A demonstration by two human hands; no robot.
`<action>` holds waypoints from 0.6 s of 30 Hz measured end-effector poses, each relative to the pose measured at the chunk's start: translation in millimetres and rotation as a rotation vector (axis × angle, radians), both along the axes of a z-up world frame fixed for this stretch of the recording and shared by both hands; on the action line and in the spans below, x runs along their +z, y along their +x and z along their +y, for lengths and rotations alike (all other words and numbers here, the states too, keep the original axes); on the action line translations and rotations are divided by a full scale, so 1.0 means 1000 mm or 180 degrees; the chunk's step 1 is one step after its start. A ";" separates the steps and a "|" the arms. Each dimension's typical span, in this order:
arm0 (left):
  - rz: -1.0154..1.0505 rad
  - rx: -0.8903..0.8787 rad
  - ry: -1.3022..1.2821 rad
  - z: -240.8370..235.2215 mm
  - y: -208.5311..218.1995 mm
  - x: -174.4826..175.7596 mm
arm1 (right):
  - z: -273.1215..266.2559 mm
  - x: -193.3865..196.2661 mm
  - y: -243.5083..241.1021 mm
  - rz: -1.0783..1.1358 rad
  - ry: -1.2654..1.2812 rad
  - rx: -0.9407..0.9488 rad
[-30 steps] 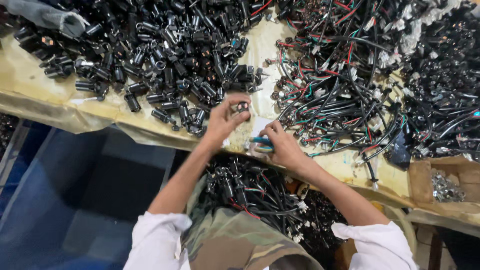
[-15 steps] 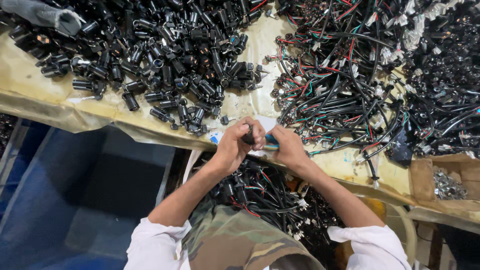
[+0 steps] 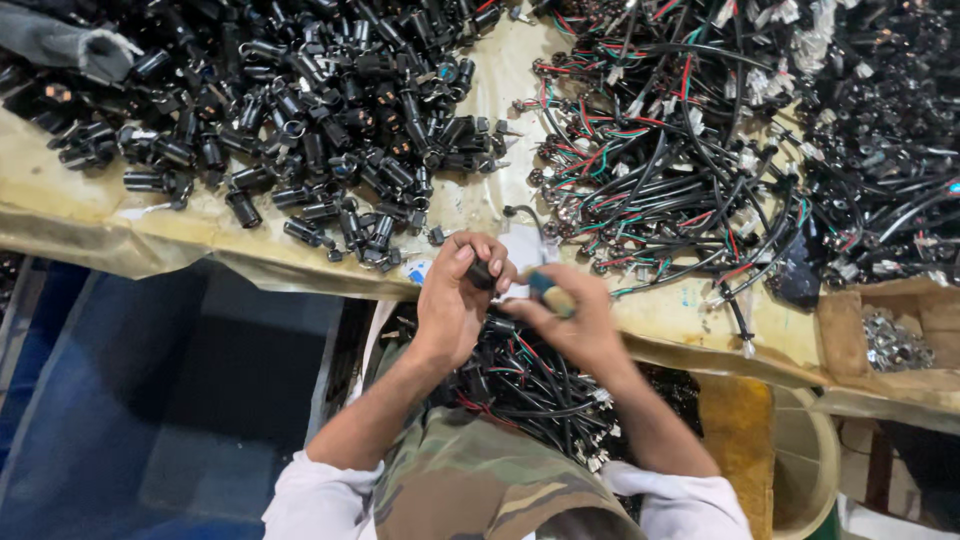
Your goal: The person repeatedly picks small black cylindrical components and wire harnesses from piles on a table, uses pliers to strip or adjust wires, and inserts the components into the harnesses. The person works continuously with both hands, handling items one at a time and placing finished units back on the table.
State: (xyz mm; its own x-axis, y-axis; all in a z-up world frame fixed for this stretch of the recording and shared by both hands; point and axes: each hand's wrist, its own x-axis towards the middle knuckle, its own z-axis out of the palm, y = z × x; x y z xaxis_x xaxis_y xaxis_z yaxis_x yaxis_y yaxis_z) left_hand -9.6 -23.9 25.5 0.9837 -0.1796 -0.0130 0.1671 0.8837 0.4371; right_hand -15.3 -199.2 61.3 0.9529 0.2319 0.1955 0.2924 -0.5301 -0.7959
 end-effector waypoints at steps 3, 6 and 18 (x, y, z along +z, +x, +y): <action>0.0065 0.0168 0.0070 0.002 -0.002 0.003 | 0.021 -0.032 -0.005 0.0131 0.0391 -0.0104; 0.0085 -0.0009 0.0094 0.009 -0.001 0.004 | 0.023 -0.052 -0.009 0.0418 0.0788 0.0068; -0.1907 -0.0423 0.3163 0.033 -0.003 0.020 | -0.029 0.003 -0.027 0.1191 0.2300 -0.0316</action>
State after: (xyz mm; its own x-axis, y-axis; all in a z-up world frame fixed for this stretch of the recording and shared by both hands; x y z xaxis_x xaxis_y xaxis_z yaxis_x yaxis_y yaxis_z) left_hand -12.8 9.3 45.5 0.8543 -0.4534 0.2541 -0.2349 0.0993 0.9669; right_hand -42.2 -227.8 63.9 0.9942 0.0816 -0.0706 -0.0817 0.1414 -0.9866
